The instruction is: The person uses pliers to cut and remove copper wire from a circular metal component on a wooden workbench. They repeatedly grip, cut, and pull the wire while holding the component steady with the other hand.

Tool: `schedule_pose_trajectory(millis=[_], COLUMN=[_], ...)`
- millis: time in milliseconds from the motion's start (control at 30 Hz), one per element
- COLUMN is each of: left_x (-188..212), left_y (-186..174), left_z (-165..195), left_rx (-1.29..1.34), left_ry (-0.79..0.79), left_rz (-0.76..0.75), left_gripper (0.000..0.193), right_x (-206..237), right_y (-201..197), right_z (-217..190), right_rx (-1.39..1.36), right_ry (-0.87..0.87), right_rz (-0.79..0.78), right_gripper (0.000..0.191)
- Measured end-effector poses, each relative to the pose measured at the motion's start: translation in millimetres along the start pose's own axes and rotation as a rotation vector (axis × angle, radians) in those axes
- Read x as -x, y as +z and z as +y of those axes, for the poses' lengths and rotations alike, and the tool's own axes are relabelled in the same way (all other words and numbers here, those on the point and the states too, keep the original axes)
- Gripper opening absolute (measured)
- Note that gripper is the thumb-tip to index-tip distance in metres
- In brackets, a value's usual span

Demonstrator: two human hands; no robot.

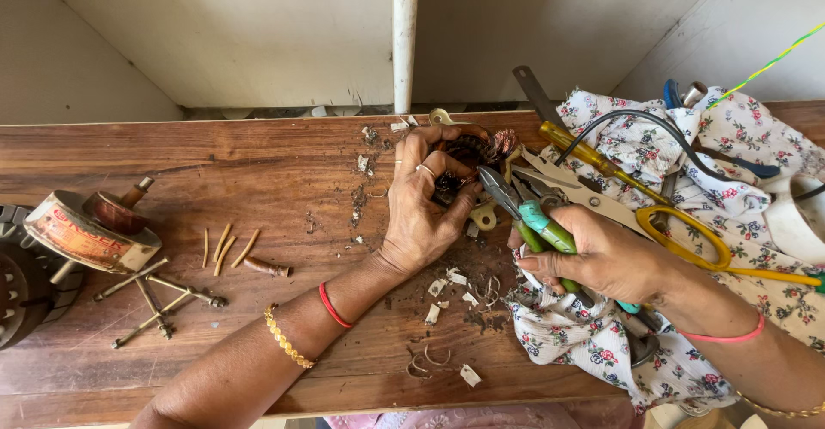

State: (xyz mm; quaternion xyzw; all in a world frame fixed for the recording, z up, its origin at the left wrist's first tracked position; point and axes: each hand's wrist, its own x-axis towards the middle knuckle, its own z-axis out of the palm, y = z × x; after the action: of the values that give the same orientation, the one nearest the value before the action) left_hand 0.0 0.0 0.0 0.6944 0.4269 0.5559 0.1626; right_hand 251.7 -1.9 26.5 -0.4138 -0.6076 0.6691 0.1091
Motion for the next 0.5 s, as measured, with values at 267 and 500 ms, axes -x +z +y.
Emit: schedule_pose_trajectory(millis=[267,500], left_x=[-1,-2], left_y=[-1,-1], left_z=[0,-4], left_rx=[0.006,0.019], left_ry=[0.021,0.015], left_rz=[0.022,-0.005], left_gripper=[0.025,0.025], right_x=[-8,-8], right_y=[2,-7], right_z=[0,-6], right_rx=[0.084,0.013], right_ry=[0.067,0.143], right_rz=[0.037,0.02], right_gripper=[0.024,0.025])
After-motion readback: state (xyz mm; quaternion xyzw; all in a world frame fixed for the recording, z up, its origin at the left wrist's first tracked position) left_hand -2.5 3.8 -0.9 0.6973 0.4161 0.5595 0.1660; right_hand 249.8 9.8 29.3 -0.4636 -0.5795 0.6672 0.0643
